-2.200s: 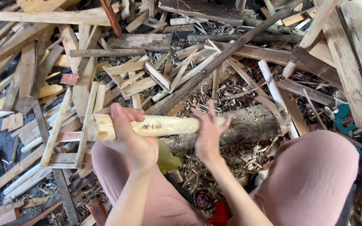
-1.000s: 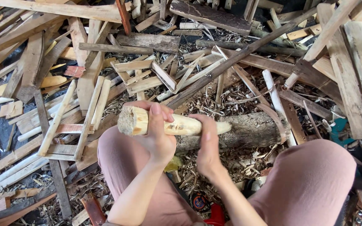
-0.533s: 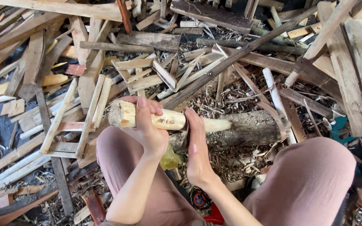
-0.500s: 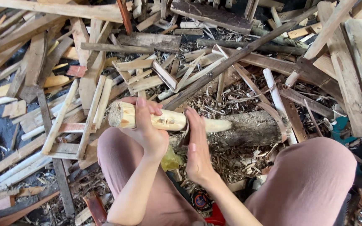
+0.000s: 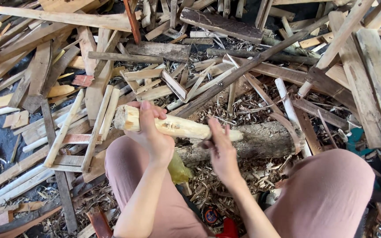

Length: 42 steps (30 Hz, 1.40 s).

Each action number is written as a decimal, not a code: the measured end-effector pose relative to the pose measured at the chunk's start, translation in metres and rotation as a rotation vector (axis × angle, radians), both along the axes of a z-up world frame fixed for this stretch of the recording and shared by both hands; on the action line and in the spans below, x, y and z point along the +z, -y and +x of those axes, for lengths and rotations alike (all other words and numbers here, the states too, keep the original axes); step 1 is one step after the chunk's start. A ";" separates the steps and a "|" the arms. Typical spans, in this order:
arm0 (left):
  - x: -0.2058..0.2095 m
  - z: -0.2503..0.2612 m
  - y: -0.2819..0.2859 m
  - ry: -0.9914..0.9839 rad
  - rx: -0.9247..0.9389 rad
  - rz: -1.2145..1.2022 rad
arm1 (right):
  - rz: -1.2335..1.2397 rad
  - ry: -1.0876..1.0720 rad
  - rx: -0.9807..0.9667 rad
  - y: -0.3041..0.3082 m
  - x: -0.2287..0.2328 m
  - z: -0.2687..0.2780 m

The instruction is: Whittling a wooden branch with a small knife to shape it while sitting in a workshop area.

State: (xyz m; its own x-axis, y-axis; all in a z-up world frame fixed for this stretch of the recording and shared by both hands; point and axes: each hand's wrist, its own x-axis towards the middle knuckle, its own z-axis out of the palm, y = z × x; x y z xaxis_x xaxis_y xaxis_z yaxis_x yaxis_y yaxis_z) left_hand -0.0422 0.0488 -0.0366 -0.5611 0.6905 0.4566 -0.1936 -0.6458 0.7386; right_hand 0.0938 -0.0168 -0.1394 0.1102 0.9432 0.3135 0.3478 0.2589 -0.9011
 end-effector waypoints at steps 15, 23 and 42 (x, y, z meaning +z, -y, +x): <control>-0.001 -0.008 -0.017 0.026 -0.033 0.066 | -0.296 0.151 -0.186 -0.022 -0.115 0.061; 0.005 -0.006 -0.009 0.010 -0.064 -0.006 | 0.240 0.099 -0.123 -0.015 -0.015 0.003; -0.004 -0.015 -0.019 0.024 -0.093 0.020 | -0.035 0.174 -0.164 -0.017 -0.094 0.049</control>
State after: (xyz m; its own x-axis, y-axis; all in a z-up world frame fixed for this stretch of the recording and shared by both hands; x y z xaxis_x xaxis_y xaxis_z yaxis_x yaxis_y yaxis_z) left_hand -0.0568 0.0677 -0.0406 -0.5056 0.7310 0.4583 -0.2710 -0.6388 0.7200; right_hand 0.1424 0.0003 -0.2329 0.2096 0.9278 0.3087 0.5331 0.1562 -0.8315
